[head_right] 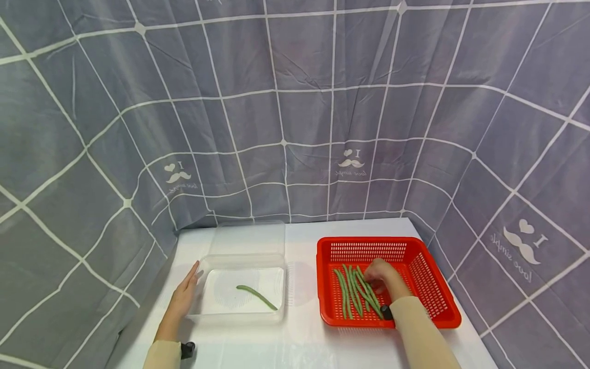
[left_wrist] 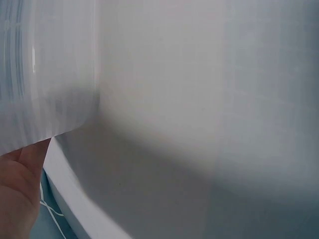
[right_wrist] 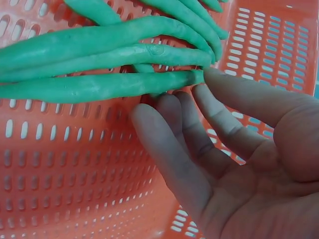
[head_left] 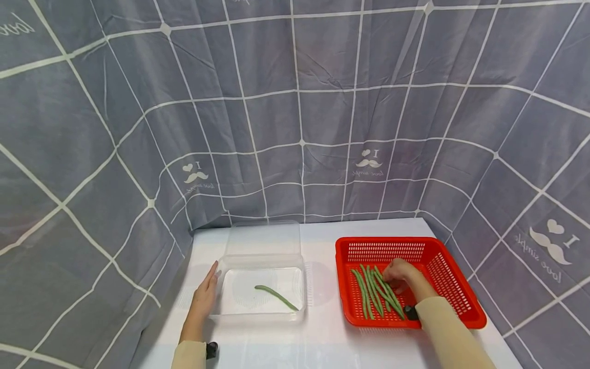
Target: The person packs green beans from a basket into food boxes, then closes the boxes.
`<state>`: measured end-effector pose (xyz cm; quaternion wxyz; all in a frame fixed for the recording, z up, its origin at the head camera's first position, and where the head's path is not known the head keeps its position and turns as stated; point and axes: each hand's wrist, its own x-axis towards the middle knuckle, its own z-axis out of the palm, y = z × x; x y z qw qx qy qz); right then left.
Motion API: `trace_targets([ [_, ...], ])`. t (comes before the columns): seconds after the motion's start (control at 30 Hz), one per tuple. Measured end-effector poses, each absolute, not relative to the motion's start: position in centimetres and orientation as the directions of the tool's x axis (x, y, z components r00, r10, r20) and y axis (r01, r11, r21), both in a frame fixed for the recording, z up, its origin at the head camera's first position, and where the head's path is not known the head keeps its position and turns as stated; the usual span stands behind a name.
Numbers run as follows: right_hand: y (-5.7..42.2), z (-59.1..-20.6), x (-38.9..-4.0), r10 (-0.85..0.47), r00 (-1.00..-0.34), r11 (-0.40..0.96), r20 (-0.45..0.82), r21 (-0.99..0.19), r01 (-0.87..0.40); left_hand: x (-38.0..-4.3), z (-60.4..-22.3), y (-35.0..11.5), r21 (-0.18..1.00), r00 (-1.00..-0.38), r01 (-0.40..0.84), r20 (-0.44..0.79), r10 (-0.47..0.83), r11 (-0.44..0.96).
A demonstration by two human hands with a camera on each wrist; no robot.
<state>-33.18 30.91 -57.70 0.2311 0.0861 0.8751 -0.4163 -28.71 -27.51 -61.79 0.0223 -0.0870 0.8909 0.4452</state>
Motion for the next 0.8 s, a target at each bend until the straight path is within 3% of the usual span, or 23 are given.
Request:
trace_targets([
  [0.8, 29.7, -58.7, -33.9, -0.025, -0.902, 0.668, -0.431, -0.679, 0.305, -28.8, -61.7, -27.5, 0.790, -0.982, -0.185, -0.124, -0.143, 0.584],
])
